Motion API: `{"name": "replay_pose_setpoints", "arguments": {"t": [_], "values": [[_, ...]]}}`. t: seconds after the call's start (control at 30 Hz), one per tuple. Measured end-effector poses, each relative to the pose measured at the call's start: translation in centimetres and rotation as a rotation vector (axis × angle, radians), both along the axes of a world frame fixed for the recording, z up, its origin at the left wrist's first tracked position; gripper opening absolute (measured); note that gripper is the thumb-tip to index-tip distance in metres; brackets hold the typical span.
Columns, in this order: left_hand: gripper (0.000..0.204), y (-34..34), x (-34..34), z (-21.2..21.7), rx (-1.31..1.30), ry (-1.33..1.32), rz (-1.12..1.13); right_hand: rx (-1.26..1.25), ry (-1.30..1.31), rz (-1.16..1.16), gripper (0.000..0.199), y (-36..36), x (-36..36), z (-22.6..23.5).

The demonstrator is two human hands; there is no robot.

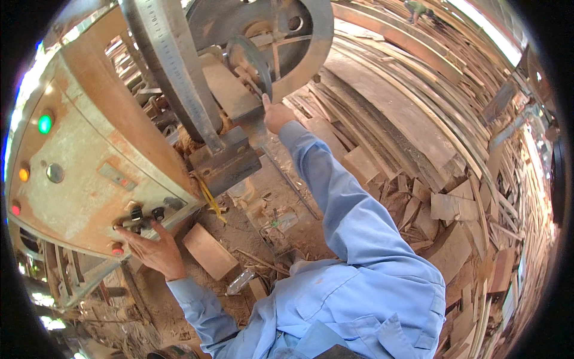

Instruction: The person operates a band saw to cut a large log, then uses a hammer and metal wedge to split the resulting wood pieces. The person repositions the wood and continues splitting it into smaller sections.

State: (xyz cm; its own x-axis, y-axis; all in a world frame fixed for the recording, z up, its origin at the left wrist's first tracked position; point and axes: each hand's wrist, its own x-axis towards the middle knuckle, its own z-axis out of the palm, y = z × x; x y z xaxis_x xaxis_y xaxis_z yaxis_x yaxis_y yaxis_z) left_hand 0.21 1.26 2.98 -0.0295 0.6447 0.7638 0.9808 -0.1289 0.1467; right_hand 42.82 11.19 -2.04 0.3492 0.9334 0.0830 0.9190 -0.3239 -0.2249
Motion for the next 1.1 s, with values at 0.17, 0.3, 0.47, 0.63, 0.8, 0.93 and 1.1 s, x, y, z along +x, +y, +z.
{"name": "replay_pose_setpoints", "arguments": {"t": [0.17, 0.3, 0.47, 0.63, 0.8, 0.93, 1.1], "values": [[0.075, -0.2, -0.3, 0.5, -0.043, -0.074, -0.016, 0.032, 0.038, -0.003, 0.062, -0.5, -0.7, 1.0], [0.073, -0.3, -0.2, 0.7, -0.042, -0.063, -0.015, -0.007, 0.015, -0.022, 0.063, -0.5, -0.6, 1.1], [0.072, -0.2, -0.3, 0.8, -0.049, -0.073, -0.021, 0.015, -0.007, -0.021, 0.063, -0.3, -0.5, 0.9], [0.072, -0.3, -0.8, 0.6, -0.059, -0.064, -0.028, 0.065, -0.022, -0.016, 0.062, -0.2, -0.4, 0.8], [0.074, -0.2, -1.0, 0.4, -0.032, -0.059, -0.045, 0.048, -0.002, -0.048, 0.061, -0.2, -0.4, 0.8], [0.076, -0.2, -1.2, 0.3, -0.017, -0.052, -0.05, 0.069, -0.021, -0.045, 0.061, -0.4, -0.5, 1.0], [0.077, -0.1, -1.2, 0.2, -0.001, -0.097, -0.075, 0.059, -0.063, 0.0, 0.059, -0.5, -0.5, 1.2]]}}
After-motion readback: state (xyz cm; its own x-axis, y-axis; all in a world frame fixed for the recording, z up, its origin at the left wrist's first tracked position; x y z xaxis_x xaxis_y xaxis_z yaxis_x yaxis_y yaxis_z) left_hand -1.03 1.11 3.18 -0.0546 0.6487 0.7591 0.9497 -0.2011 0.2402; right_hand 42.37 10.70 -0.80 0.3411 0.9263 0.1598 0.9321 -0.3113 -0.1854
